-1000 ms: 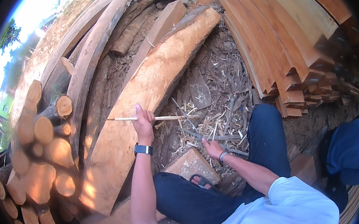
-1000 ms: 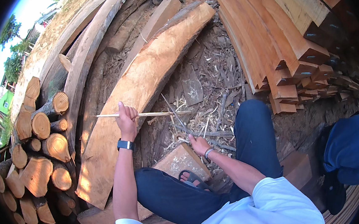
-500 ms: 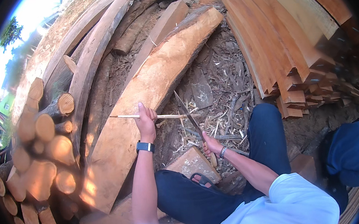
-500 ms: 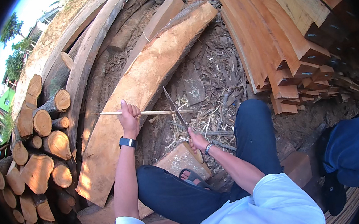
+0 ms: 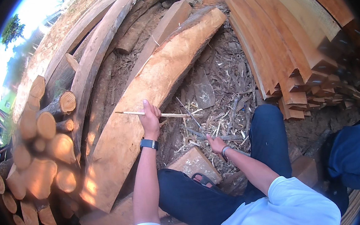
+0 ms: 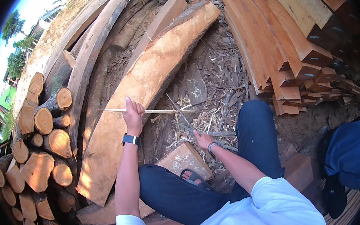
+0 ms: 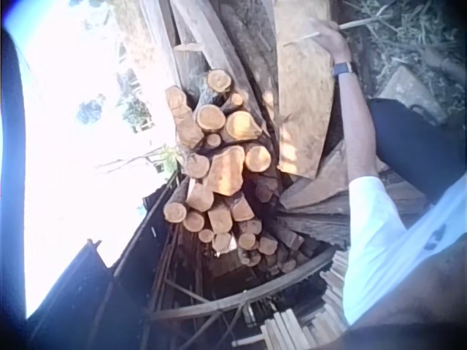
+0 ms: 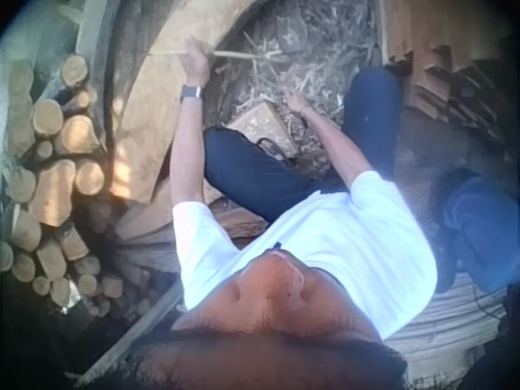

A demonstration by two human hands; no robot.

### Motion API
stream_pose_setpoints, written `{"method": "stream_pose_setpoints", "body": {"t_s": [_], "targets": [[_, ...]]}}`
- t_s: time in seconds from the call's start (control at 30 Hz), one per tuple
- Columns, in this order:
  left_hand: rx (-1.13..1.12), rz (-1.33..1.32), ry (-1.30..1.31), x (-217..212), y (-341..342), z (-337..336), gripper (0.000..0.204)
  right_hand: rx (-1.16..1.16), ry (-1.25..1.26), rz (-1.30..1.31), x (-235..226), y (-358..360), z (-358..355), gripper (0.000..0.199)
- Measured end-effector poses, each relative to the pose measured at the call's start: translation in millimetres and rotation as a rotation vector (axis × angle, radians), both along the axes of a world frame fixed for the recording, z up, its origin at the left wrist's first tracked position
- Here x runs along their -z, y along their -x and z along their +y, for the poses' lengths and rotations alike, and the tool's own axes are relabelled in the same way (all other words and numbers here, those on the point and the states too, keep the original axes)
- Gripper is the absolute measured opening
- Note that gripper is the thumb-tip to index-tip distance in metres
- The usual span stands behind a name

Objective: The person uses a blade to shave thin strips of wood from a long wooden stick.

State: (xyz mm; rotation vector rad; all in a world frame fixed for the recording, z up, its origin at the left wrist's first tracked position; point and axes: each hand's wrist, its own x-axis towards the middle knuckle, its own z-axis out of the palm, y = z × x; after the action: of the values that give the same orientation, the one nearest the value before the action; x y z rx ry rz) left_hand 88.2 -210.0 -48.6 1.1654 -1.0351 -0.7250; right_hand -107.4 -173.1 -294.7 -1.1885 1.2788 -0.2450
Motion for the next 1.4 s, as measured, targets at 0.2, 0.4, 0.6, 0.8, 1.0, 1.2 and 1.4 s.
{"method": "stream_pose_setpoints", "body": {"t_s": [0.2, 0.4, 0.6, 0.8, 1.0, 1.2, 1.4], "targets": [[-0.047, 0.019, -0.041, -4, -1, -5, 0.056, 0.178, -0.899, -0.818, -12, 8, -13, 0.062], [-0.042, 0.041, -0.008, -4, -9, -5, 0.055, 0.064, 0.024, -0.294, -35, -4, -3, 0.069], [-0.057, 0.042, 0.013, -2, -11, 0, 0.055, 0.025, 0.621, -0.092, -68, -6, 6, 0.068], [-0.015, -0.032, -0.006, -6, -2, -9, 0.056, 0.005, 0.301, 0.169, 23, 5, -7, 0.077], [-0.043, -0.019, -0.035, -4, -3, -2, 0.056, 0.188, -0.926, -0.803, 12, 14, -21, 0.065], [-0.068, 0.001, 0.002, -9, -2, -6, 0.055, 0.057, -0.068, -0.343, -30, 1, -17, 0.064], [-0.067, -0.009, 0.000, 0, -9, 2, 0.055, 0.042, 0.640, -0.146, -55, -14, 1, 0.065]]}}
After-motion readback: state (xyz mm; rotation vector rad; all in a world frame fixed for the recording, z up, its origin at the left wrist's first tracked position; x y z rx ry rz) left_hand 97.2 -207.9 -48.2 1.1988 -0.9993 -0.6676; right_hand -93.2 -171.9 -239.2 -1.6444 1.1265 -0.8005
